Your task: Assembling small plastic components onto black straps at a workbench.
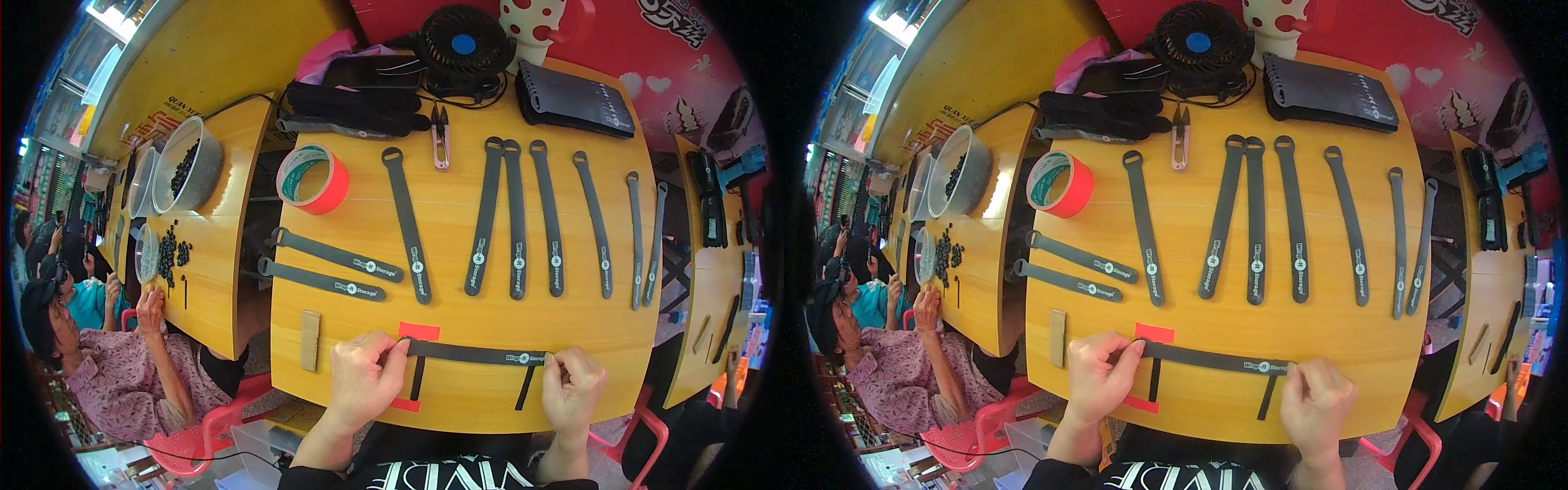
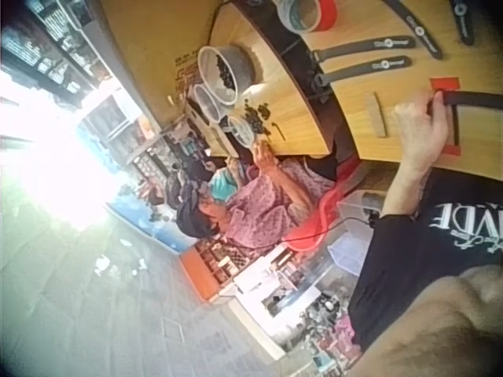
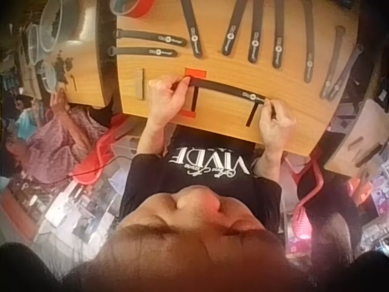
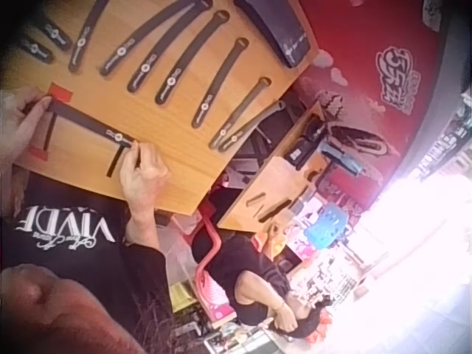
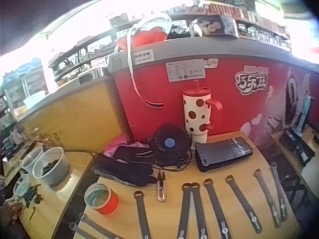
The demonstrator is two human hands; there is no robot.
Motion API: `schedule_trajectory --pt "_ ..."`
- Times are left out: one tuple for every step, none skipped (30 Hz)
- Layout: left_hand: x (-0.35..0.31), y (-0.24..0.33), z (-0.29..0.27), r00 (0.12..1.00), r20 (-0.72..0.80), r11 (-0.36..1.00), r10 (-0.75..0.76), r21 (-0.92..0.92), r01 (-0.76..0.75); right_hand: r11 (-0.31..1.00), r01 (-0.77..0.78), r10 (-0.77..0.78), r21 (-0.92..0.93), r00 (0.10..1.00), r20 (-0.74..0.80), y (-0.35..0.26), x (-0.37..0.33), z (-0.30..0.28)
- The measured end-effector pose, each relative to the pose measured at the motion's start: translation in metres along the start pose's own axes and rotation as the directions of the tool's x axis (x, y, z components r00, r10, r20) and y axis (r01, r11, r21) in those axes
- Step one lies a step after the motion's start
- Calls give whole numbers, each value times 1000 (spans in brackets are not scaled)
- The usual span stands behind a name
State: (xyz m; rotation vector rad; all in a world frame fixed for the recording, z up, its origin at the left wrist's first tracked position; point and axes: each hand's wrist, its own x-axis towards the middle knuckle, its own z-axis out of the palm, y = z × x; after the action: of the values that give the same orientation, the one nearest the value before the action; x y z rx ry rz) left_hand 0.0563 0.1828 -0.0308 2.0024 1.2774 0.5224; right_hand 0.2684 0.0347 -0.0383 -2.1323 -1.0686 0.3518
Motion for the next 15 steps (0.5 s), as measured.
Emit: schedule_trajectory --pt "0 1 0 1000 6 1000 -24 -3 24 1000 -18 18 3 1000 0 -1 0 0" --pt "0 1 0 1000 6 1000 -24 -2 24 1000 -18 18 4 1000 0 -1 0 0" --pt "-1 1 0 1000 6 1000 -21 2 21 999 -31 31 12 1000 1 -2 0 0" --pt "-1 0 1 1000 6 1000 -19 7 19 999 -45 45 20 999 3 -3 0 0" --pt "-1 1 0 1000 6 1000 -19 7 19 999 -45 45 20 999 3 -2 0 0" --pt "-1 1 0 1000 6 1000 -6 18 6 999 -32 32 10 1000 0 0 -1 1" --pt "0 1 0 1000 6 1000 8 29 -8 1000 -18 18 -1 1000 -3 0 -1 1" --pt "-1 1 1 1000 6 1000 8 29 -8 1000 -18 18 -1 1000 -3 1 -1 0" --pt "-1 1 1 1000 4 1000 8 25 -9 1000 -15 15 -4 1000 4 1 -1 0" --pt "-1 1 1 1000 1 1000 9 22 -9 1000 -12 12 -7 1000 11 1 -1 -1" --pt "-1 1 2 1000 1 1000 9 21 -9 1000 -12 12 -8 1000 11 1 -1 0" --pt "-1 1 2 1000 -1 1000 8 25 -8 1000 -11 11 -1 1000 3 1 -1 1" --pt "-1 1 2 1000 -3 1000 7 29 -7 1000 -11 11 5 1000 -6 2 -1 1" --pt "-1 2 2 1000 -2 1000 8 29 -8 1000 -12 12 4 1000 -7 1 -1 1" --pt "-1 2 2 1000 -3 999 7 36 -7 1000 -17 17 6 1000 0 1 -1 0"
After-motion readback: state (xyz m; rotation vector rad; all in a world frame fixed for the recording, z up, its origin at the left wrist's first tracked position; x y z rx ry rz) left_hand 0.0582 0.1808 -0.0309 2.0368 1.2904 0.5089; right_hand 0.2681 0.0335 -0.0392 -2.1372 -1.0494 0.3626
